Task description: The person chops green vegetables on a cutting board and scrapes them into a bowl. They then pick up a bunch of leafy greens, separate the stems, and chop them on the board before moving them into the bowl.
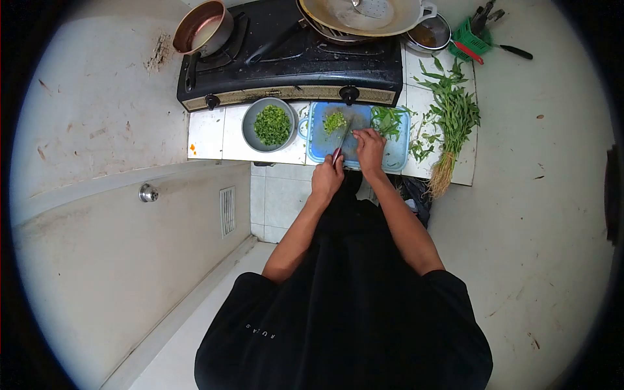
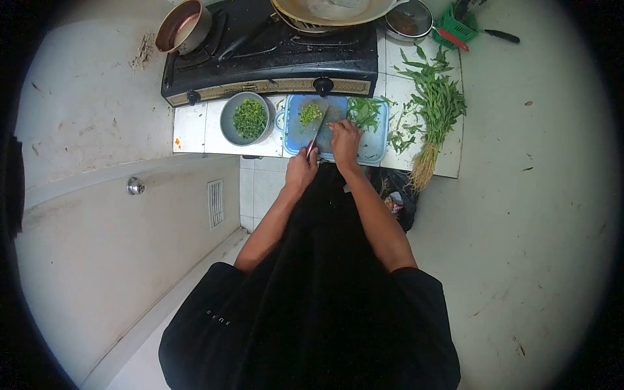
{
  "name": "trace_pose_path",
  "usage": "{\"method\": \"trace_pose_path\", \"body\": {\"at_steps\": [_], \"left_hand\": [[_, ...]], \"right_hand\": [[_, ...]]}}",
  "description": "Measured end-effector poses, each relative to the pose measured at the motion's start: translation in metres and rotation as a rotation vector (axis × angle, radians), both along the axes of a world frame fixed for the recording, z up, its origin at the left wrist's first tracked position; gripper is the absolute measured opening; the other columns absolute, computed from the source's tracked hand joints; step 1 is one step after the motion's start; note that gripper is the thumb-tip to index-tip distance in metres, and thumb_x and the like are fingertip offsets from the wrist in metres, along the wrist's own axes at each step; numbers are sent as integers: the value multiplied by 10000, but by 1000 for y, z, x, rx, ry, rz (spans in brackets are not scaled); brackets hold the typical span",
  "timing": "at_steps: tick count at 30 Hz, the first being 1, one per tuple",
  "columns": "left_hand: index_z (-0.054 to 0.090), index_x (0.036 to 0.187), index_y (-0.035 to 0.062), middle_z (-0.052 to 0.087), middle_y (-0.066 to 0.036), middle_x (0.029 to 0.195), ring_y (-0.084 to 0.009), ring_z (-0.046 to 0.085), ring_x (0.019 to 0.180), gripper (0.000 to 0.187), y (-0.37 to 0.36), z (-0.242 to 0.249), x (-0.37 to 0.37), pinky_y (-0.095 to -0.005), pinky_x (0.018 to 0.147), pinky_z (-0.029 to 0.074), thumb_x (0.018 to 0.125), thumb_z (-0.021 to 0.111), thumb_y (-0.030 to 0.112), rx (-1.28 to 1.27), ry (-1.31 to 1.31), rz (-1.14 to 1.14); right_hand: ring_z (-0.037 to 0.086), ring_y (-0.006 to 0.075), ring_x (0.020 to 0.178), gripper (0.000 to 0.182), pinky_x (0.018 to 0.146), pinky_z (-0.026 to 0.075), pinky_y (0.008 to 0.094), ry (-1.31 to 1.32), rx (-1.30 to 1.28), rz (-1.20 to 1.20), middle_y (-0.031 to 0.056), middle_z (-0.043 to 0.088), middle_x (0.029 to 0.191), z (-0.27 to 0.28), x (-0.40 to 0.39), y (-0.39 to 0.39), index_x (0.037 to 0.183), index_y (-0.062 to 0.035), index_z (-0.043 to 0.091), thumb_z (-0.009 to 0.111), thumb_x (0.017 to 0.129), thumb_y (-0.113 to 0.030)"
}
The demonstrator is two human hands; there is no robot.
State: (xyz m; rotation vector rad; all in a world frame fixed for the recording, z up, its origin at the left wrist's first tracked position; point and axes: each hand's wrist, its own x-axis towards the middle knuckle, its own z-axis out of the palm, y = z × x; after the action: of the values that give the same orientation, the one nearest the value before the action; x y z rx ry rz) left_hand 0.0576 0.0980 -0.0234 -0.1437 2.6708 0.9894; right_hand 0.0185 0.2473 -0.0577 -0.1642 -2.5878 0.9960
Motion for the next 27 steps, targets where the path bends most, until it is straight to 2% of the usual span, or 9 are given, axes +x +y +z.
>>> {"method": "trace_pose_path", "body": {"at_steps": [8,11,14,22,27], "left_hand": [[607,1007,-29,651,-340,744,-539,653,722,423,-9,6,-1,-608,647,527,1001,548,391,28,27,-63],[606,1035,-34,657,-337,768,-531,661,761,463,-10,12,-5,-603,683,530,1016,511,419,17,-53,-98],[604,1012,-37,655,-329,744,-525,662,739,445,-13,3,-3,-600,656,532,1013,524,401,9,-12,-103],[608,963,-24,668,-282,712,-480,682,686,406,-5,-12,-23,-563,630,560,1006,543,374,6,68,-154],[601,960,-20,668,-269,696,-463,687,671,400,-34,-8,-5,-552,613,561,1008,544,373,-27,64,-203]], "right_hand": [[649,309,885,91,813,450,424,0,35,-41,80,696,899,2,-6,-10,899,-67,755,690,838,-49],[649,315,899,83,812,461,434,-41,19,-18,90,700,917,-1,-6,-8,900,-53,750,692,840,-53],[634,292,941,101,840,418,427,-40,20,-46,68,692,923,-3,-5,-11,907,-91,756,676,854,-60],[633,293,940,100,843,426,418,-46,12,-80,78,692,927,-7,-4,-16,929,-84,758,672,880,-78],[634,290,930,100,839,431,421,-38,8,-49,83,691,931,-5,-7,-15,937,-79,756,674,880,-83]]}}
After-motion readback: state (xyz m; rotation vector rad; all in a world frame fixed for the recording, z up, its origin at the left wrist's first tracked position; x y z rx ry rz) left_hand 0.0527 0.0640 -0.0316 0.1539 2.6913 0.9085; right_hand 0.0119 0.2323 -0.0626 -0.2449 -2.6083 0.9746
